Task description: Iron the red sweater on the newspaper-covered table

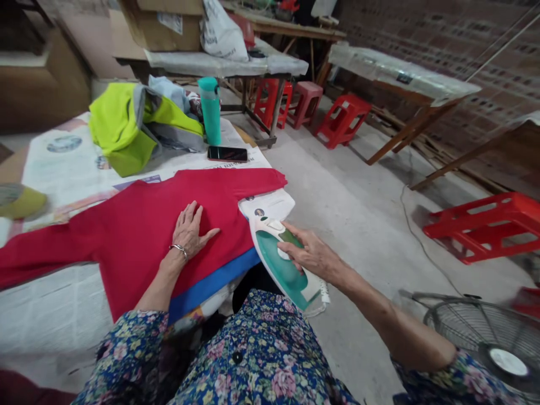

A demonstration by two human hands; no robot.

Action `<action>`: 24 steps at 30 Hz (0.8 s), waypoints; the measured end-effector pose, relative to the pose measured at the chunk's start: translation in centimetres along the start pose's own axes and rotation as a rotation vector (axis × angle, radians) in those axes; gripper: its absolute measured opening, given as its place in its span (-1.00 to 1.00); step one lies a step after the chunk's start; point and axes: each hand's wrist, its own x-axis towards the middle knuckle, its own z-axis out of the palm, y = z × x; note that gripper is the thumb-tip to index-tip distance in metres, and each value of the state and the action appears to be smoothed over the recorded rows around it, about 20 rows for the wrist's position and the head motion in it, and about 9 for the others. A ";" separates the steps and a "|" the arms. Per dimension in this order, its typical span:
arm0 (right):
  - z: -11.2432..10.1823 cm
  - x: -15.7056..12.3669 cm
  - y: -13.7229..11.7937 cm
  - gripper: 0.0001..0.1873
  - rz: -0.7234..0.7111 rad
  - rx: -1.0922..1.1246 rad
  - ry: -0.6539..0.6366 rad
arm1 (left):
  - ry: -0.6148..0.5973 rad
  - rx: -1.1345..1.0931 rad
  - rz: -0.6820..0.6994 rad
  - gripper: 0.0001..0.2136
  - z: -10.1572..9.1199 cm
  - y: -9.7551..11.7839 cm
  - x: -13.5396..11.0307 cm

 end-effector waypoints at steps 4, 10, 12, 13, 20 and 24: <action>-0.5 0.9 -1.8 -0.16 -0.113 -0.055 0.102 | 0.065 -0.049 0.048 -0.34 0.1 -0.3 0.2; 1.2 5.8 -7.3 -0.33 -0.279 -0.073 0.071 | 0.066 -0.078 0.066 -0.41 -0.1 -0.3 0.1; 2.3 7.6 -9.0 -0.39 -0.256 -0.045 0.019 | 0.042 -0.062 0.037 -0.39 -0.2 -0.3 0.0; 2.8 8.4 -9.6 -0.41 -0.243 -0.036 -0.005 | 0.030 -0.054 0.021 -0.38 -0.2 -0.3 0.0; 2.4 12.5 -8.8 -0.64 -0.211 0.013 0.019 | 0.006 -0.048 0.015 -0.36 -0.3 0.1 -0.1; -0.2 13.9 -6.6 -0.74 -0.127 0.032 0.175 | 0.015 -0.043 0.004 -0.38 -0.4 0.4 -0.1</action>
